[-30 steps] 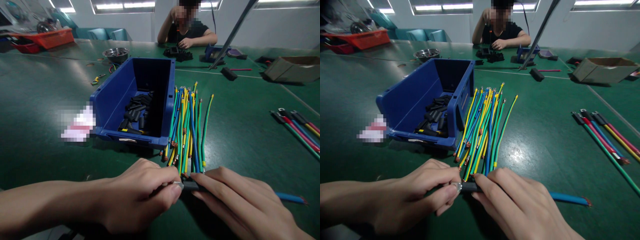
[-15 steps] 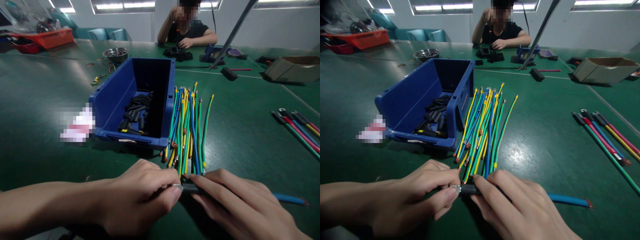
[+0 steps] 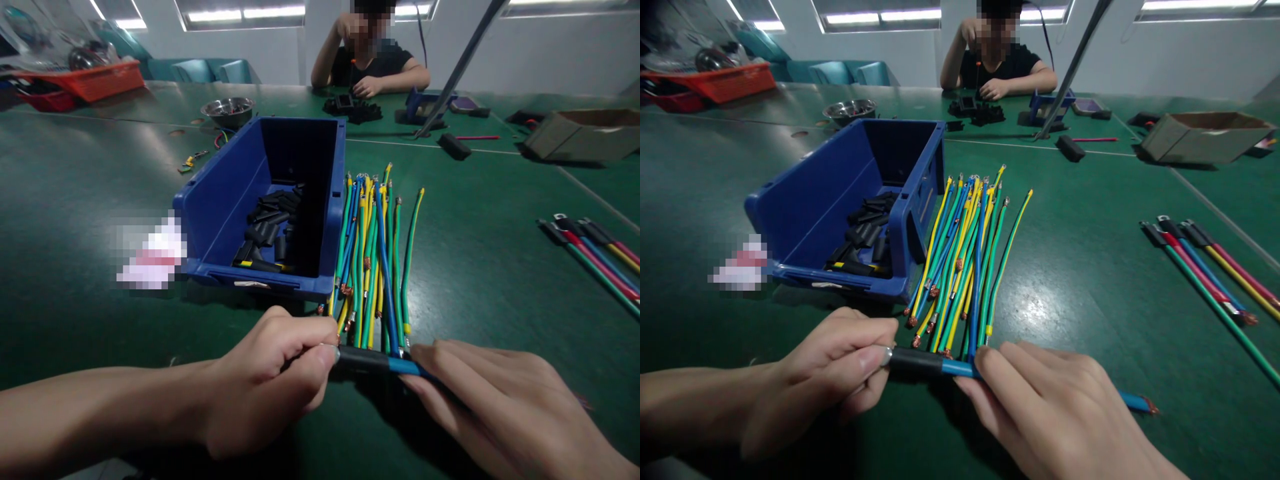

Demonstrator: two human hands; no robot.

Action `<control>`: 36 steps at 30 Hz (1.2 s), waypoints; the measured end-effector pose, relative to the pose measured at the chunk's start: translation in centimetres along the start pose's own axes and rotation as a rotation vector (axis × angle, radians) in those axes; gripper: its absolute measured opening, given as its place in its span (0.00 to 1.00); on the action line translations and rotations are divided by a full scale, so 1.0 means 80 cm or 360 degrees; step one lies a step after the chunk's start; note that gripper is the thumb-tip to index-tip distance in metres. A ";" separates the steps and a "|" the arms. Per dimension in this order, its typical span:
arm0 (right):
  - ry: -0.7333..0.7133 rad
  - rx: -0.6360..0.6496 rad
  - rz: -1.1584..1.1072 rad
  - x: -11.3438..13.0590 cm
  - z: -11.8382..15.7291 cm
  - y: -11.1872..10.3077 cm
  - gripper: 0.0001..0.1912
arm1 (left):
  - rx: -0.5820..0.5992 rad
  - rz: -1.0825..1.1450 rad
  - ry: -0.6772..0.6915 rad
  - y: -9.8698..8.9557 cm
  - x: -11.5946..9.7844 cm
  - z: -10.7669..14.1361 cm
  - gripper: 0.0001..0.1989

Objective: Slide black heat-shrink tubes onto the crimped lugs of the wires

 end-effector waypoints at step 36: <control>-0.0079 -0.0123 0.0295 -0.027 -0.003 -0.031 0.18 | -0.0524 0.0143 0.0252 -0.020 -0.006 0.010 0.15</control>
Point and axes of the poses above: each hand's wrist, its own z-axis away from the middle knuckle, its own y-axis out of the palm, x = y × z, the point moved 7 cm from there along -z, towards the middle knuckle, and after that the axes turned 6 degrees about -x, right-handed, at the moved point
